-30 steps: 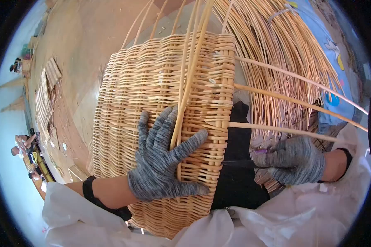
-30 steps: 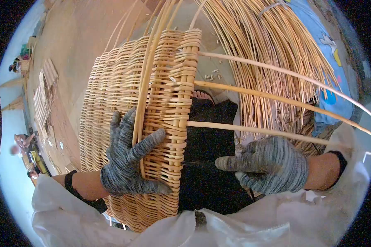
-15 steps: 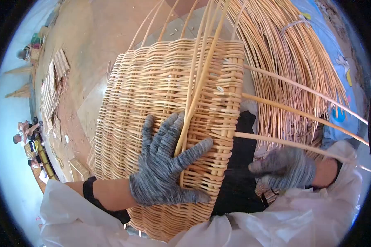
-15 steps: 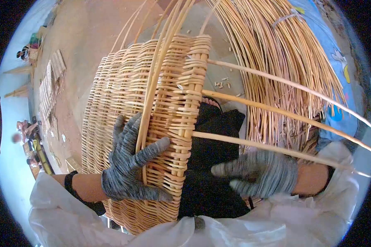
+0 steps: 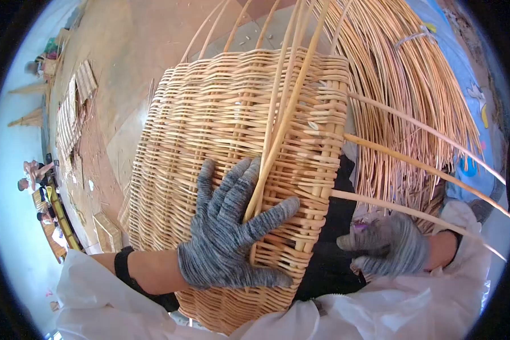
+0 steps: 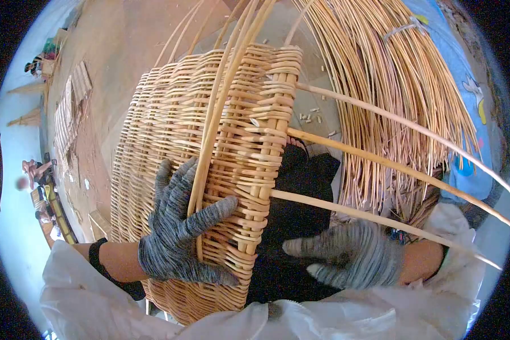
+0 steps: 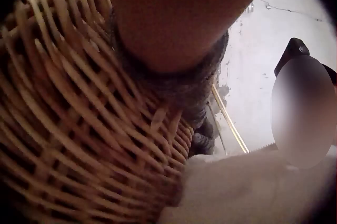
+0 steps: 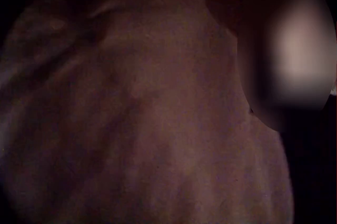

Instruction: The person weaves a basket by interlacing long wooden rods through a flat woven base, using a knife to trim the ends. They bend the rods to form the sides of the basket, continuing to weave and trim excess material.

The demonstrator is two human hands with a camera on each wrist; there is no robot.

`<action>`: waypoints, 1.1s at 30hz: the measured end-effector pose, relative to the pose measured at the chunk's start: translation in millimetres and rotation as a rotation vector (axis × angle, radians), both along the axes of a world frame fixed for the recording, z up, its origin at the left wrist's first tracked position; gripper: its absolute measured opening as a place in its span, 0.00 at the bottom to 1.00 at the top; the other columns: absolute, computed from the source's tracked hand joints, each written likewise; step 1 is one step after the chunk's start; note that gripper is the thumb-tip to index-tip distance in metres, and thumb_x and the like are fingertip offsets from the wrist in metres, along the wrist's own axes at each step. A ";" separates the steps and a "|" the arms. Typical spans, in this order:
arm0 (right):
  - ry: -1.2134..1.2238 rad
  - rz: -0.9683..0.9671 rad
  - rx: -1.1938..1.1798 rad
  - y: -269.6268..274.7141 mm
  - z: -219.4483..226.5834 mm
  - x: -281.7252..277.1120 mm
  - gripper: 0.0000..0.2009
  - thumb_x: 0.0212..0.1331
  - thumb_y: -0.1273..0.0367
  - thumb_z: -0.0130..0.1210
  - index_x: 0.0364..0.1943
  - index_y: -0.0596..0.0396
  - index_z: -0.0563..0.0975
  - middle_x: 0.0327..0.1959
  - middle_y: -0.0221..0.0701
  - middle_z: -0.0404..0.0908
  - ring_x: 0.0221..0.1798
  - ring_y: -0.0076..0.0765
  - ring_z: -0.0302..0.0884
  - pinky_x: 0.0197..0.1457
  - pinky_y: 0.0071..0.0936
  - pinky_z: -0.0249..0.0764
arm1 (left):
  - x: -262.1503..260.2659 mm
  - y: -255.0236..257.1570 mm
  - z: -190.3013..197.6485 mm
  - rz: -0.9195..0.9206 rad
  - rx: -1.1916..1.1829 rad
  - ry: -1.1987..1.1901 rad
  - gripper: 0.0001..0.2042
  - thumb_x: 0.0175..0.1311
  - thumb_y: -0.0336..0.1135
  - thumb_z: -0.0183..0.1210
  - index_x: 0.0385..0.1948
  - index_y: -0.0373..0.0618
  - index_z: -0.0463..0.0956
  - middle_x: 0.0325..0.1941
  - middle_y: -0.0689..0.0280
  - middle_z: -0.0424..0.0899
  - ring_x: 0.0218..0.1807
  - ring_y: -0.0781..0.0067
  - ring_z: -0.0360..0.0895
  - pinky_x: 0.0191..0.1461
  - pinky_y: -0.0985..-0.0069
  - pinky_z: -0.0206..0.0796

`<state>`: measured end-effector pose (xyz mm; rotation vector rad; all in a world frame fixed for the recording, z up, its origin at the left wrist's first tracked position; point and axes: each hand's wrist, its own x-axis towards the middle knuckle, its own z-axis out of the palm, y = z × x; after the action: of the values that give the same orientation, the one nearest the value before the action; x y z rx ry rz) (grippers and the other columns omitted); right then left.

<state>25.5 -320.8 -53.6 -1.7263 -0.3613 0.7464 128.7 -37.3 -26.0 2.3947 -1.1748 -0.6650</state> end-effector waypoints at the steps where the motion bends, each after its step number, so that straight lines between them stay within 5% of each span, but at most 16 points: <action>1: 0.071 -0.026 0.046 0.2 4.7 6.5 0.19 0.57 0.68 0.53 0.55 0.46 0.75 0.21 0.28 0.77 0.19 0.28 0.70 0.28 0.24 0.71 | -1.1 0.6 0.5 0.001 0.003 0.000 0.43 0.36 0.73 0.59 0.59 0.64 0.67 0.66 0.45 0.54 0.68 0.44 0.53 0.66 0.38 0.28; 6: 0.005 -0.158 -0.035 16.1 17.6 -14.8 0.19 0.57 0.69 0.53 0.55 0.48 0.74 0.21 0.28 0.78 0.20 0.24 0.72 0.26 0.24 0.72 | -4.1 2.2 0.4 0.009 -0.022 -0.007 0.45 0.34 0.73 0.60 0.60 0.64 0.66 0.67 0.47 0.54 0.69 0.45 0.52 0.66 0.39 0.28; 8: 0.202 -0.108 0.015 16.0 12.3 -16.8 0.19 0.56 0.69 0.55 0.54 0.49 0.74 0.19 0.29 0.76 0.17 0.23 0.70 0.22 0.23 0.69 | -5.2 -0.8 3.6 0.018 -0.050 -0.033 0.46 0.32 0.73 0.61 0.60 0.62 0.66 0.66 0.49 0.56 0.69 0.47 0.53 0.67 0.40 0.28; 11: 0.860 0.073 0.237 20.2 -13.7 -34.1 0.21 0.52 0.70 0.58 0.53 0.51 0.73 0.17 0.29 0.73 0.14 0.22 0.68 0.16 0.21 0.65 | -22.2 9.6 2.7 0.007 -0.149 -0.106 0.46 0.31 0.73 0.62 0.58 0.58 0.68 0.64 0.50 0.60 0.68 0.50 0.55 0.69 0.42 0.29; 14: 1.534 0.164 0.722 38.8 -31.2 -53.9 0.20 0.49 0.68 0.60 0.49 0.53 0.75 0.15 0.30 0.70 0.12 0.21 0.66 0.12 0.21 0.60 | -19.0 33.2 -7.0 -0.008 -0.208 -0.150 0.46 0.28 0.72 0.64 0.55 0.55 0.69 0.59 0.51 0.66 0.66 0.51 0.58 0.70 0.46 0.29; 16: 0.975 0.068 0.329 42.7 6.1 -48.2 0.15 0.49 0.69 0.60 0.43 0.54 0.78 0.15 0.29 0.71 0.12 0.22 0.65 0.12 0.23 0.61 | -23.1 32.3 -11.3 0.028 -0.281 -0.143 0.46 0.26 0.71 0.66 0.53 0.54 0.70 0.58 0.52 0.69 0.66 0.50 0.59 0.71 0.48 0.29; 19: 0.507 0.030 -0.568 55.7 65.2 -25.5 0.07 0.49 0.69 0.57 0.31 0.55 0.80 0.15 0.30 0.75 0.13 0.29 0.68 0.16 0.30 0.67 | -25.6 26.1 -8.9 0.028 -0.239 -0.193 0.46 0.24 0.70 0.67 0.53 0.54 0.71 0.56 0.51 0.70 0.66 0.49 0.58 0.71 0.50 0.29; 23: -0.094 0.113 -0.888 48.5 37.2 -28.3 0.10 0.46 0.63 0.58 0.28 0.55 0.79 0.18 0.39 0.78 0.19 0.42 0.75 0.26 0.36 0.73 | -27.6 25.8 -19.3 0.069 -0.290 -0.254 0.33 0.44 0.61 0.64 0.52 0.53 0.71 0.54 0.55 0.73 0.66 0.53 0.59 0.71 0.51 0.33; 24: -0.233 0.147 -0.988 48.2 33.2 -24.5 0.11 0.45 0.62 0.59 0.27 0.55 0.79 0.19 0.41 0.78 0.20 0.44 0.76 0.28 0.37 0.74 | -26.5 24.9 -20.6 0.096 -0.297 -0.239 0.24 0.55 0.50 0.60 0.51 0.52 0.72 0.55 0.57 0.73 0.64 0.53 0.63 0.71 0.55 0.35; 27: -0.115 0.238 -0.998 42.5 42.1 -2.1 0.18 0.42 0.59 0.61 0.39 0.49 0.81 0.28 0.39 0.82 0.29 0.40 0.79 0.36 0.34 0.75 | -7.4 33.2 -44.9 0.223 -0.590 0.169 0.20 0.56 0.37 0.60 0.53 0.51 0.71 0.58 0.58 0.72 0.61 0.56 0.67 0.70 0.59 0.45; 28: -0.237 0.225 -1.076 52.6 73.5 -3.9 0.24 0.46 0.54 0.61 0.45 0.53 0.78 0.30 0.41 0.81 0.32 0.37 0.80 0.38 0.33 0.75 | -13.5 36.7 -34.7 0.285 -0.817 0.405 0.24 0.55 0.27 0.59 0.56 0.49 0.68 0.59 0.59 0.71 0.58 0.62 0.71 0.65 0.66 0.59; 31: -0.348 -0.480 -0.447 52.9 75.0 9.9 0.29 0.51 0.46 0.58 0.48 0.57 0.76 0.29 0.38 0.81 0.32 0.34 0.79 0.37 0.31 0.75 | -50.5 23.8 16.9 0.345 -1.085 0.926 0.27 0.55 0.24 0.59 0.60 0.45 0.64 0.57 0.58 0.72 0.56 0.67 0.72 0.58 0.73 0.68; 32: -0.014 -0.665 -0.042 64.3 80.4 13.7 0.27 0.55 0.48 0.56 0.42 0.62 0.77 0.26 0.38 0.80 0.30 0.29 0.77 0.37 0.28 0.76 | -66.1 19.3 20.8 0.309 -1.048 0.989 0.27 0.56 0.25 0.58 0.60 0.44 0.62 0.56 0.57 0.73 0.56 0.67 0.72 0.57 0.73 0.68; 33: -0.045 -0.657 -0.075 68.6 82.6 13.2 0.27 0.55 0.48 0.56 0.42 0.62 0.77 0.25 0.37 0.80 0.29 0.29 0.77 0.36 0.27 0.75 | -80.9 13.8 23.0 0.265 -1.005 1.061 0.27 0.58 0.26 0.58 0.61 0.43 0.61 0.55 0.57 0.74 0.55 0.67 0.73 0.56 0.73 0.69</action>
<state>38.7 -252.2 29.0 -1.7847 0.2099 0.2423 47.9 -23.5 -3.0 1.0347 -0.4786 -0.8088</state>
